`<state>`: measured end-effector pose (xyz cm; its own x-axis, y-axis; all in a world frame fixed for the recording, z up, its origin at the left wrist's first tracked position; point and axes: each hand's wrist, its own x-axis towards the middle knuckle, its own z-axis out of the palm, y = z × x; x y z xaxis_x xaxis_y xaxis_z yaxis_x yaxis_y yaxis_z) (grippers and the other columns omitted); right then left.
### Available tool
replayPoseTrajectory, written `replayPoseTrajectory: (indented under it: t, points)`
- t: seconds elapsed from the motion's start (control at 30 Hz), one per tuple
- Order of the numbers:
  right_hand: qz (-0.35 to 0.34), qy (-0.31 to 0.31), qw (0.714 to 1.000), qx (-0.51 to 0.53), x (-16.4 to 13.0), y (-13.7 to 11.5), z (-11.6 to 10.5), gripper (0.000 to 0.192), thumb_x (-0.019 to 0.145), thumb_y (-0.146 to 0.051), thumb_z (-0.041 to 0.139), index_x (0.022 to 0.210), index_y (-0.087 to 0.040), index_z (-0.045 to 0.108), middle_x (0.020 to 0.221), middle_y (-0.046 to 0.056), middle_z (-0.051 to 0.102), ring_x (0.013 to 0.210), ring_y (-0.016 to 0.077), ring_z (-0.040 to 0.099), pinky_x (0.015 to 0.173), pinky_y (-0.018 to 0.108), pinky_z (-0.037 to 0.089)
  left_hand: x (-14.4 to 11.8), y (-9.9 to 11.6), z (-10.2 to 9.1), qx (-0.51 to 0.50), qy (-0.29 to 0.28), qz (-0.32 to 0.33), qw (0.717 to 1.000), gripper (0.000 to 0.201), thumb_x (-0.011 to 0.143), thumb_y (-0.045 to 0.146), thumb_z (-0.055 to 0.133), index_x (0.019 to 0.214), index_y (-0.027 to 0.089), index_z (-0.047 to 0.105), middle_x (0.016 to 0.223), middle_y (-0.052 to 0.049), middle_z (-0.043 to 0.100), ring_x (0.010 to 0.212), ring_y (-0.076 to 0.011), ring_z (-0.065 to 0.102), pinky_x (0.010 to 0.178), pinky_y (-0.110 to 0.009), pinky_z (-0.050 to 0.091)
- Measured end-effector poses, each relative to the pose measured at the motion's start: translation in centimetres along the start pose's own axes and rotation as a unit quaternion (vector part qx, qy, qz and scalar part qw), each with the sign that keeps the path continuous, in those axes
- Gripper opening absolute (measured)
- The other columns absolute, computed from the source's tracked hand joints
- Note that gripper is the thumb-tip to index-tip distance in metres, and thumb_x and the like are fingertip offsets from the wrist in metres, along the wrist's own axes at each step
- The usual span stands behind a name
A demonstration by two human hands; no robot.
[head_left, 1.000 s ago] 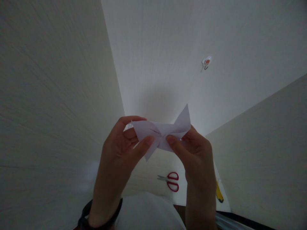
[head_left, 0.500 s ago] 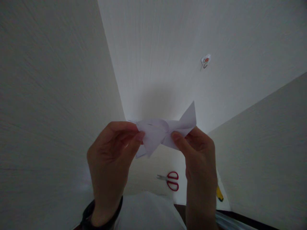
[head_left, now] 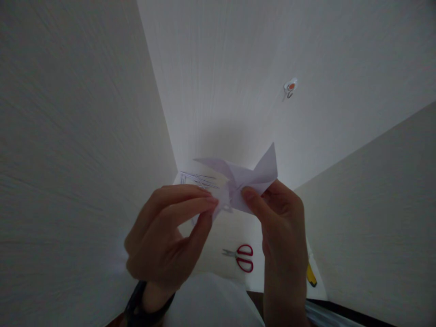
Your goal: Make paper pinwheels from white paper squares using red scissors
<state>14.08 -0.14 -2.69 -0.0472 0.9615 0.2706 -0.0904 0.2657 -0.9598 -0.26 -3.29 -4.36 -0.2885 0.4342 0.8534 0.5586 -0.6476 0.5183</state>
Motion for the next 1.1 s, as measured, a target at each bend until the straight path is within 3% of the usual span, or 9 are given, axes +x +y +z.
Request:
replayPoseTrajectory:
  t: [0.1, 0.37, 0.53, 0.7, 0.87, 1.0, 1.1]
  points:
    - [0.013, -0.008, 1.000, -0.003, -0.1, -0.1, 0.1, 0.009, 0.083, -0.022, 0.072, 0.086, -0.029, 0.075, 0.085, -0.002, 0.065, 0.083, 0.0163, 0.062, 0.072, 0.028, 0.049, 0.3, 0.1, 0.1, 0.023, -0.014, 0.101, 0.995, 0.024, 0.077, 0.001, 0.069, 0.093, 0.019, 0.070, 0.088, -0.002, 0.071, 0.080, -0.0156, 0.067, 0.069, -0.030, 0.055]
    - [0.002, -0.013, 1.000, 0.028, 0.0, 0.2, 0.1, 0.012, 0.081, -0.020, 0.073, 0.086, -0.031, 0.076, 0.085, -0.002, 0.066, 0.084, 0.0177, 0.061, 0.077, 0.032, 0.050, 0.0, -0.2, 1.2, 0.052, -0.010, 0.085, 0.995, 0.025, 0.081, 0.007, 0.070, 0.097, 0.026, 0.073, 0.086, 0.000, 0.067, 0.081, -0.0154, 0.064, 0.072, -0.029, 0.055]
    - [0.016, -0.004, 1.000, 0.024, -0.3, 0.2, 0.1, 0.013, 0.083, -0.022, 0.073, 0.090, -0.032, 0.076, 0.087, -0.002, 0.066, 0.083, 0.0159, 0.062, 0.076, 0.030, 0.050, 0.0, 0.2, 1.4, -0.039, -0.020, -0.027, 0.999, 0.021, 0.080, 0.009, 0.073, 0.093, 0.026, 0.075, 0.094, -0.001, 0.063, 0.087, -0.0152, 0.061, 0.076, -0.029, 0.055]
    - [-0.001, 0.002, 0.999, 0.035, -0.2, 0.1, 0.2, 0.011, 0.081, -0.020, 0.073, 0.084, -0.031, 0.076, 0.083, -0.003, 0.066, 0.079, 0.0143, 0.061, 0.070, 0.026, 0.049, 0.1, 0.2, 1.2, -0.138, -0.051, -0.117, 0.982, 0.023, 0.076, 0.010, 0.079, 0.093, 0.026, 0.077, 0.098, -0.001, 0.062, 0.094, -0.0150, 0.059, 0.083, -0.027, 0.053]
    - [-0.019, 0.008, 0.999, 0.030, 0.0, 0.2, 0.3, 0.014, 0.080, -0.017, 0.073, 0.081, -0.030, 0.076, 0.082, -0.003, 0.066, 0.079, 0.0142, 0.060, 0.067, 0.025, 0.048, 0.3, 0.2, 0.6, -0.243, -0.061, -0.204, 0.946, 0.013, 0.087, 0.023, 0.069, 0.098, 0.023, 0.076, 0.098, -0.003, 0.067, 0.096, -0.0165, 0.063, 0.082, -0.024, 0.056]
    - [-0.019, 0.014, 1.000, 0.020, 0.0, 0.1, 0.3, 0.010, 0.080, -0.018, 0.072, 0.079, -0.028, 0.075, 0.083, -0.002, 0.066, 0.078, 0.0149, 0.061, 0.066, 0.025, 0.048, 0.6, 0.3, 0.3, -0.309, -0.015, -0.289, 0.906, 0.030, 0.099, 0.032, 0.047, 0.096, 0.022, 0.075, 0.091, -0.004, 0.075, 0.087, -0.0157, 0.071, 0.077, -0.024, 0.058]
    - [-0.013, 0.016, 1.000, 0.006, 0.0, 0.0, 0.3, 0.007, 0.080, -0.020, 0.072, 0.077, -0.026, 0.074, 0.082, -0.001, 0.066, 0.078, 0.0164, 0.061, 0.065, 0.027, 0.049, 0.8, 0.3, 0.3, -0.320, -0.021, -0.319, 0.892, 0.022, 0.097, 0.025, 0.052, 0.090, 0.026, 0.072, 0.085, -0.001, 0.075, 0.082, -0.0153, 0.072, 0.078, -0.025, 0.060]
